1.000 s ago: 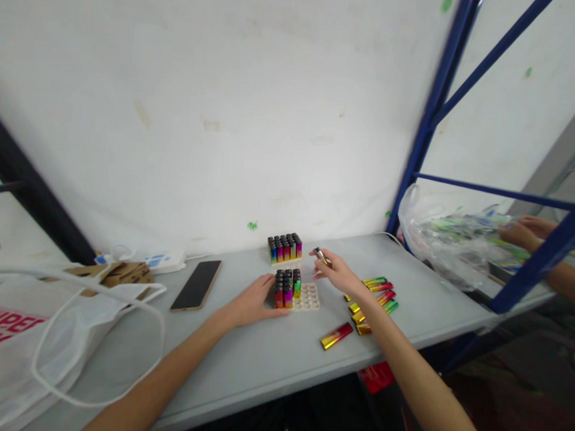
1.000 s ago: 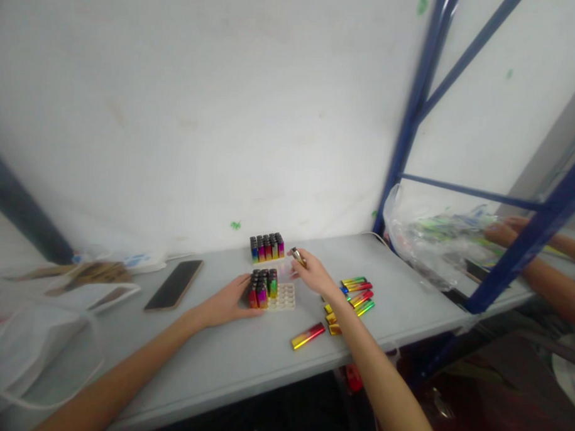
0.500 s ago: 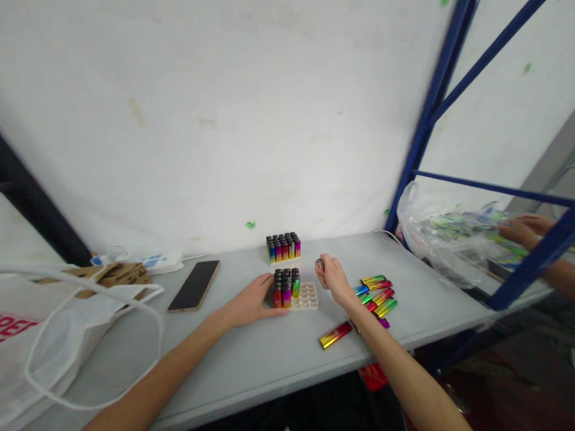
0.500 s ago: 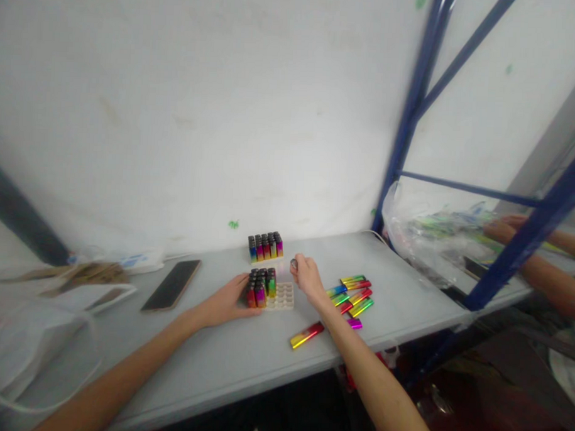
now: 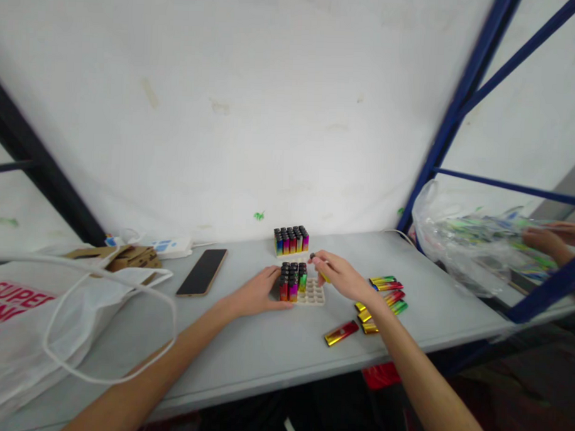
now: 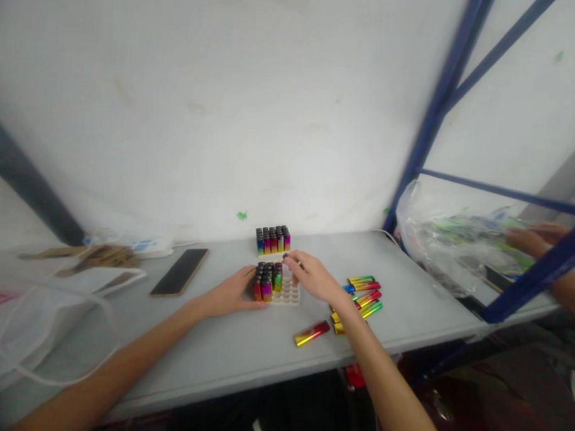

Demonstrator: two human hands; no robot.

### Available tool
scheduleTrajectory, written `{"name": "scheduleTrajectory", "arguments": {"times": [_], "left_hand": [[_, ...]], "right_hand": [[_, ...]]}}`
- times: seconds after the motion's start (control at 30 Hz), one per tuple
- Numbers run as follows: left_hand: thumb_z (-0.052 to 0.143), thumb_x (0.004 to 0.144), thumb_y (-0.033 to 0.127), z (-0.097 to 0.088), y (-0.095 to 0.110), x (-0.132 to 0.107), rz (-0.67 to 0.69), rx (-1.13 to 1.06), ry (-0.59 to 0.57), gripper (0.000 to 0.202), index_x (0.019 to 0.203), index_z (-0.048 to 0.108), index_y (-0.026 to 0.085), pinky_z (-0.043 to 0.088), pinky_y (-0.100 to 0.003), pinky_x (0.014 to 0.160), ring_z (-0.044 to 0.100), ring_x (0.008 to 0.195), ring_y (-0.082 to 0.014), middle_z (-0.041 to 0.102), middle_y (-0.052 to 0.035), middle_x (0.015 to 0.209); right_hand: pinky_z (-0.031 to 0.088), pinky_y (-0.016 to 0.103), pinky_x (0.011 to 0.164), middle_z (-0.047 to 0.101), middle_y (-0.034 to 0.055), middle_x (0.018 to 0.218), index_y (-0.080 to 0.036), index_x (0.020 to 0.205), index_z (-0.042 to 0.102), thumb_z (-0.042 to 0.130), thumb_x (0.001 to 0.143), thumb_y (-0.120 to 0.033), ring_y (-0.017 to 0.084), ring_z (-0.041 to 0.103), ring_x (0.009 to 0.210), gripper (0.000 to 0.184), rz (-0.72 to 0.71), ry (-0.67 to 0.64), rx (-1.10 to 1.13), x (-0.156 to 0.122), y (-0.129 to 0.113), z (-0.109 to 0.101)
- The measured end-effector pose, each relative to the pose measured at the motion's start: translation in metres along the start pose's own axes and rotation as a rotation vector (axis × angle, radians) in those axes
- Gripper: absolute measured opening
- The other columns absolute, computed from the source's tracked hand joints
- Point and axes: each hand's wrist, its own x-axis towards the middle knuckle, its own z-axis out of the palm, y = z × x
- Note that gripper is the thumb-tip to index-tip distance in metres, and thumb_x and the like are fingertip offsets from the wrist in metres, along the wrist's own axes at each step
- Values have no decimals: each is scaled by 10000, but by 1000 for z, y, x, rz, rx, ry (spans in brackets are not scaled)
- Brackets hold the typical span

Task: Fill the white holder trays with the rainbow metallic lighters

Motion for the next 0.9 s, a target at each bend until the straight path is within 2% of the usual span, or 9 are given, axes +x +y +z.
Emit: {"name": "scheduleTrajectory", "arguments": {"times": [0.1,0.17,0.3,0.47,0.7,0.83,0.9], "left_hand": [[813,787,622,-1,1,0,13,-7,7,805,1405,554,175,431,-512,1162,565,1300,-373,605,-165,1390],[809,792,622,-1,2,-1,23,-13,13,792,1402,559,184,438,-510,1153,570,1291,-371,613,-156,1379],[795,797,646,0,1,-1,38,-22,22,784,1393,566,190,451,-506,1135,578,1276,-368,622,-152,1360],[793,789,662,2,-1,0,34,-5,11,812,1394,556,176,445,-512,1137,572,1282,-375,613,-169,1368],[802,779,659,2,-2,1,43,-17,19,800,1391,568,200,445,-506,1134,571,1287,-375,619,-158,1367],[809,773,652,1,-1,0,33,-14,26,781,1366,587,195,445,-517,1130,578,1270,-378,630,-158,1349],[804,781,648,0,0,0,32,-4,19,756,1345,594,190,450,-509,1127,582,1261,-371,631,-160,1340]], "right_hand": [[482,319,883,662,71,1026,-194,1025,670,535,1032,-457,197,619,959,295,-140,-83,-175,-8,-15,-8],[480,317,852,669,66,965,-185,1003,678,583,1017,-399,198,620,902,235,-157,-99,-274,-10,-19,-6],[429,265,664,659,11,759,-175,958,684,616,1008,-339,153,577,658,184,-105,-151,-295,-4,-17,5],[411,248,643,687,17,759,-164,912,685,658,981,-286,146,584,648,143,-78,-135,-276,-2,-15,13],[414,236,612,696,17,717,-168,868,698,653,986,-332,150,605,631,207,-38,-301,-269,-3,-22,6],[408,255,619,720,68,710,-157,771,705,693,959,-356,179,633,659,274,121,-216,-521,1,-18,22],[403,262,622,727,79,713,-160,739,715,724,934,-359,186,638,661,279,149,-248,-606,0,-14,28]]}}
